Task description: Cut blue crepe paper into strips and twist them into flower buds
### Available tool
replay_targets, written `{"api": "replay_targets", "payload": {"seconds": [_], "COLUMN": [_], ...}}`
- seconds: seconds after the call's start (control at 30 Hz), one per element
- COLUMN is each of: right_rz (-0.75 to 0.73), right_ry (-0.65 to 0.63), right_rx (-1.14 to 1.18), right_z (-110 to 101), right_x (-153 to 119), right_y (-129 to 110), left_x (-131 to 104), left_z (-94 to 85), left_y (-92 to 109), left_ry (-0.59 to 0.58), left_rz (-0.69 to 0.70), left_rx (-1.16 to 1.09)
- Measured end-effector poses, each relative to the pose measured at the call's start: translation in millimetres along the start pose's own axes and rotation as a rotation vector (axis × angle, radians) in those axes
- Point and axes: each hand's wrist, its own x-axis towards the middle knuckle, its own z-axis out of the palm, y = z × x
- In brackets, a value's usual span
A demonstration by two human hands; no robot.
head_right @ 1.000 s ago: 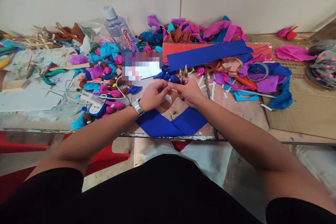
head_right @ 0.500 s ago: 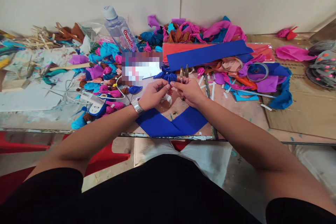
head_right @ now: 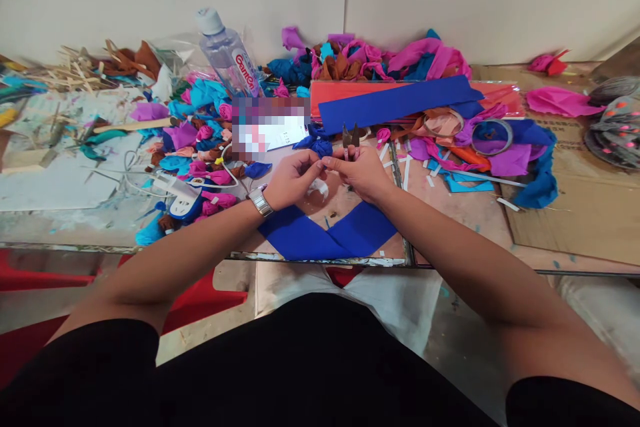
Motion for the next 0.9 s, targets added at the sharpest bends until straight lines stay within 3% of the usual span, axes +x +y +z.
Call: {"api": "replay_targets", "payload": {"seconds": [0.23,0.37,0.47,0.57,0.73,0.9], "right_rz": [0.034,0.041,0.064,0.093,0.038,0.005], "right_ry": [-0.046,-0.021,-0.002,0.014,0.172,0.044], "right_rx": [0.007,0.010,-0.071,-0.208,-0.367,-0.731], "right_z": [-1.0,2.6,-6.2,-26.3,-55.9,-59.9], "right_x": [-1.3,0.4,9.1,22.6,37.1,40.6], "right_y": [-2.4,-7.4,-13.3,-20.0,-24.7,-23.9], "left_x": [0.3,-1.3,-1.9,-2.1,-3.5,-6.5], "left_z": [-4.2,-5.5,-7.7,-11.3,-11.8,-4.3], "left_y": [3.6,6.5,10.3,16.5,24.4,19.6], "left_ry": [0.011,-0.031,-0.089,-0.250,-0.620,-0.729], "left_rz": [0.047,0.092,0.169,0.250,0.412,0.523], "left_rx": [0.119,0.239,0.286,0.266,0.124,0.127]}}
